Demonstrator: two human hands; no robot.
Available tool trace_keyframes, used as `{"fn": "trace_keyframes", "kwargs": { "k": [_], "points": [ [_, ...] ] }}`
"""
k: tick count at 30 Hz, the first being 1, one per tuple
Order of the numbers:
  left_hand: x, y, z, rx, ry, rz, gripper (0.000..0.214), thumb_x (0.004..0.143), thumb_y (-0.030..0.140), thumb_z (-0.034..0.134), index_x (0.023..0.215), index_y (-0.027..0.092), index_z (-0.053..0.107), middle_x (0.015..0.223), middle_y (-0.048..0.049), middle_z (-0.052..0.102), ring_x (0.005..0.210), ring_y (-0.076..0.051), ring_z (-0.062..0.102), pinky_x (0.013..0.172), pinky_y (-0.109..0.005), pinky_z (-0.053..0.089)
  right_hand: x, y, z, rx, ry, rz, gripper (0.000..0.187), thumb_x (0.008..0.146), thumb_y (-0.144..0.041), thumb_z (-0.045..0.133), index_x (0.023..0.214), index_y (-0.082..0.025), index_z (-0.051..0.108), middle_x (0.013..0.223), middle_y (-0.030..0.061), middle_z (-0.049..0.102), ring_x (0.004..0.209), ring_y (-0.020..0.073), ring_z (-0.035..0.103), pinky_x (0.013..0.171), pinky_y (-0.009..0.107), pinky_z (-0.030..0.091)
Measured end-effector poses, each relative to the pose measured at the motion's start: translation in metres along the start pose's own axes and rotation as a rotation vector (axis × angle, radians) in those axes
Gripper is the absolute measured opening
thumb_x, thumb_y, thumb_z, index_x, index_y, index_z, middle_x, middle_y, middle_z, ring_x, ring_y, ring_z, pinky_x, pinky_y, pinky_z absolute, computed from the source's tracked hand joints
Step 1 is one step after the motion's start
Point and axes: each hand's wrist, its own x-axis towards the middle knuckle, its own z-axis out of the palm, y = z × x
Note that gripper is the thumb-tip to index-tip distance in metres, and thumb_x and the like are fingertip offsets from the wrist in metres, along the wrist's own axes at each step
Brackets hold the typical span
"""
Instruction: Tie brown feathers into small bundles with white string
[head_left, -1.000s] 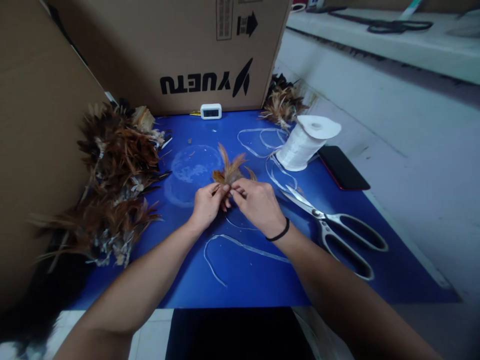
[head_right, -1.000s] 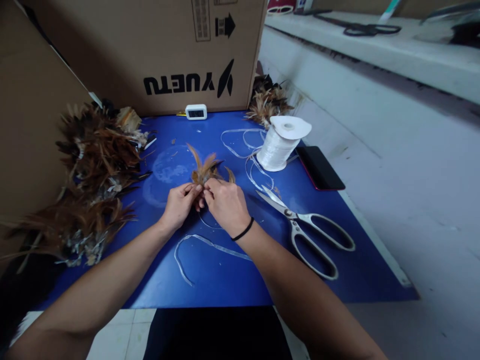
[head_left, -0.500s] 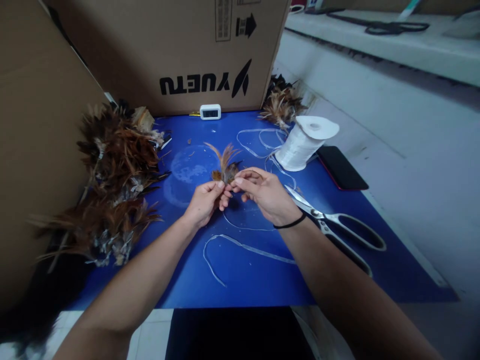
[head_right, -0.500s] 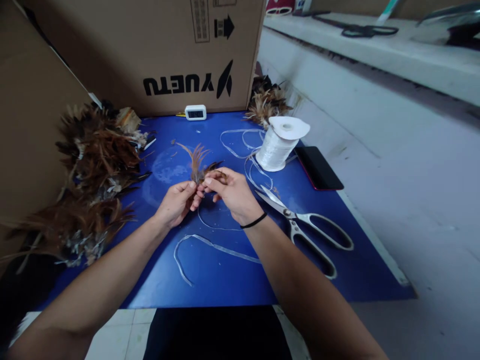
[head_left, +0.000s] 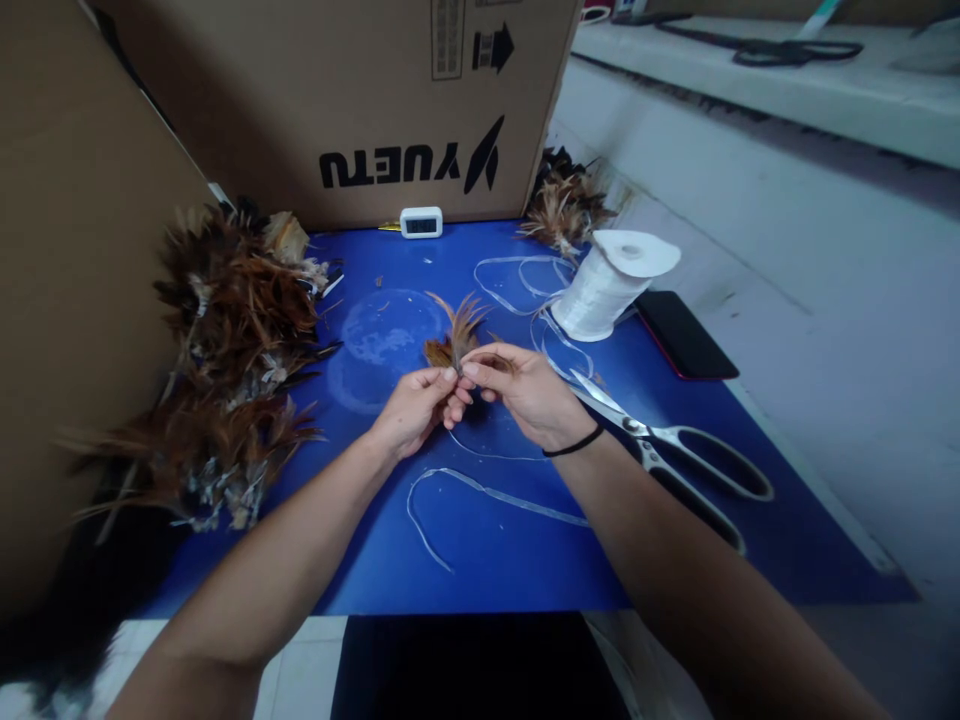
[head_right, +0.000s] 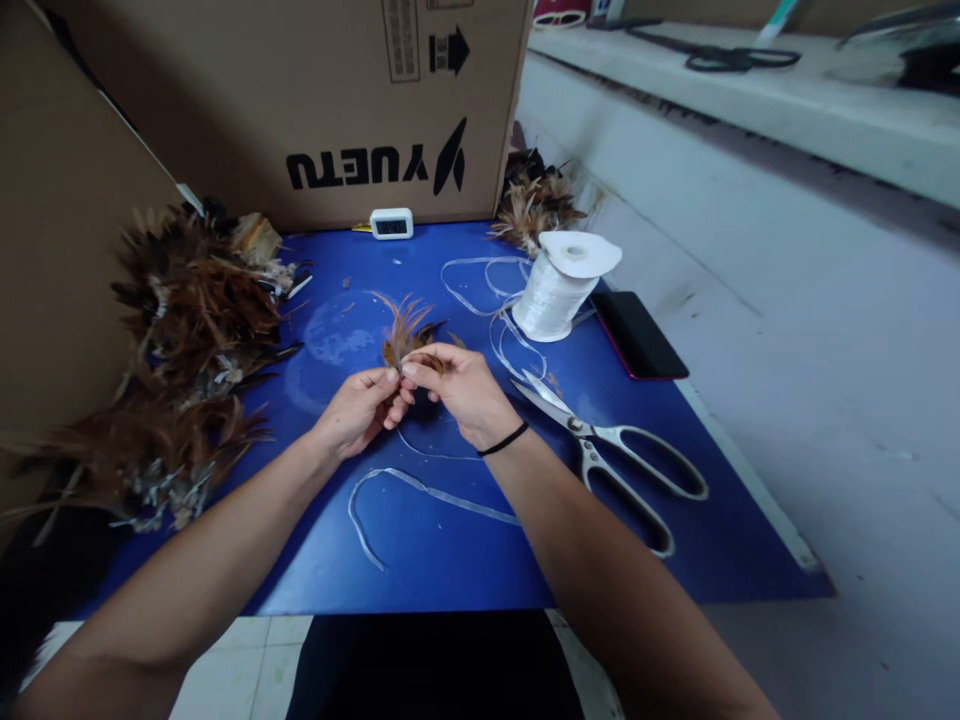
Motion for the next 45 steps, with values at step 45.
{"fn": "trace_keyframes", "kwargs": {
  "k": [45],
  "points": [
    [-0.003, -0.003, -0.002, 0.784, 0.083, 0.432, 0.03, 0.088, 0.033, 0.046, 0.067, 0.014, 0.057, 0.05, 0.0023, 0.053, 0.039, -0.007, 0.048, 0.043, -0.018, 0.039, -0.002, -0.005, -0.002, -0.169, -0.044, 0.003, 0.025, 0.066, -0.033, 0.072, 0.078, -0.012, 0.066, 0.06, 0.0, 0.059, 0.048, 0.0063, 0.043, 0.044, 0.022, 0.031]
  ]
}}
